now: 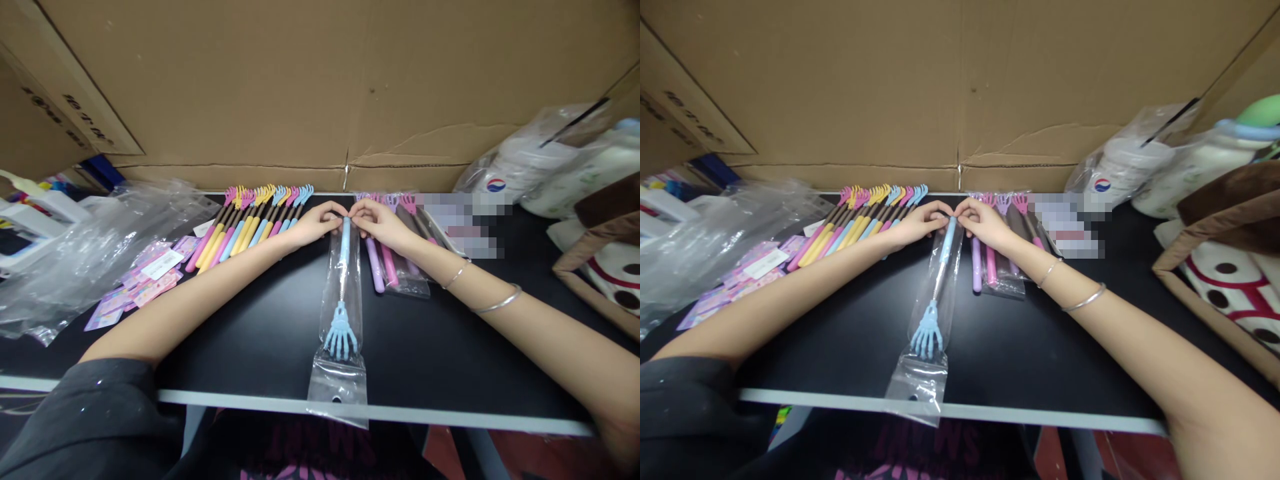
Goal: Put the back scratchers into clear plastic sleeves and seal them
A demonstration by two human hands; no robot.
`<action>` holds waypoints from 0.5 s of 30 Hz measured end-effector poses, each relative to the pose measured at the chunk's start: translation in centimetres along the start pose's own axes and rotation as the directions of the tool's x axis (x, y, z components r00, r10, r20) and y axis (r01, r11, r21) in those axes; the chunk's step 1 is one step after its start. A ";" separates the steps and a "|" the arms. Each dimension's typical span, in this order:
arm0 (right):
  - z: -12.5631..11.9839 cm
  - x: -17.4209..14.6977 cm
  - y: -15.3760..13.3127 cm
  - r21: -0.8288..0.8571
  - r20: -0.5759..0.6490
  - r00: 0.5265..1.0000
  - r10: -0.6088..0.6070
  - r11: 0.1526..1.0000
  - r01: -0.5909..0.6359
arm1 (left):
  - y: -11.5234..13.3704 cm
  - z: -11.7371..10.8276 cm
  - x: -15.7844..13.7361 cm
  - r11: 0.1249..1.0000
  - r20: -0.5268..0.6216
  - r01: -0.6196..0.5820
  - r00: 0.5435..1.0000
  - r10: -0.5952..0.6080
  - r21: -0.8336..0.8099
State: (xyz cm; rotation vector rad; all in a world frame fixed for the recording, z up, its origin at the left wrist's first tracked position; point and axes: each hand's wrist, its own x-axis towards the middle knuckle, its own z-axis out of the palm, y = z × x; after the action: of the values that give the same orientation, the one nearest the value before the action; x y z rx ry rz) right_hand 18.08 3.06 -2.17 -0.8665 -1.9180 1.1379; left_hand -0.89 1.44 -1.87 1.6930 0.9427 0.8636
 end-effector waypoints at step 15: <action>0.1 -0.1 -0.1 0.006 -0.009 1.000 0.001 1.000 -0.001 | -0.2 -0.1 0.1 1.000 0.009 -0.015 1.000 0.015 0.004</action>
State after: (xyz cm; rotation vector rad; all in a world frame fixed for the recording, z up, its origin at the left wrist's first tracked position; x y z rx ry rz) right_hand 18.04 2.88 -2.12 -0.8685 -1.9062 1.1377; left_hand -0.96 1.56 -2.04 1.7084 0.9277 0.8643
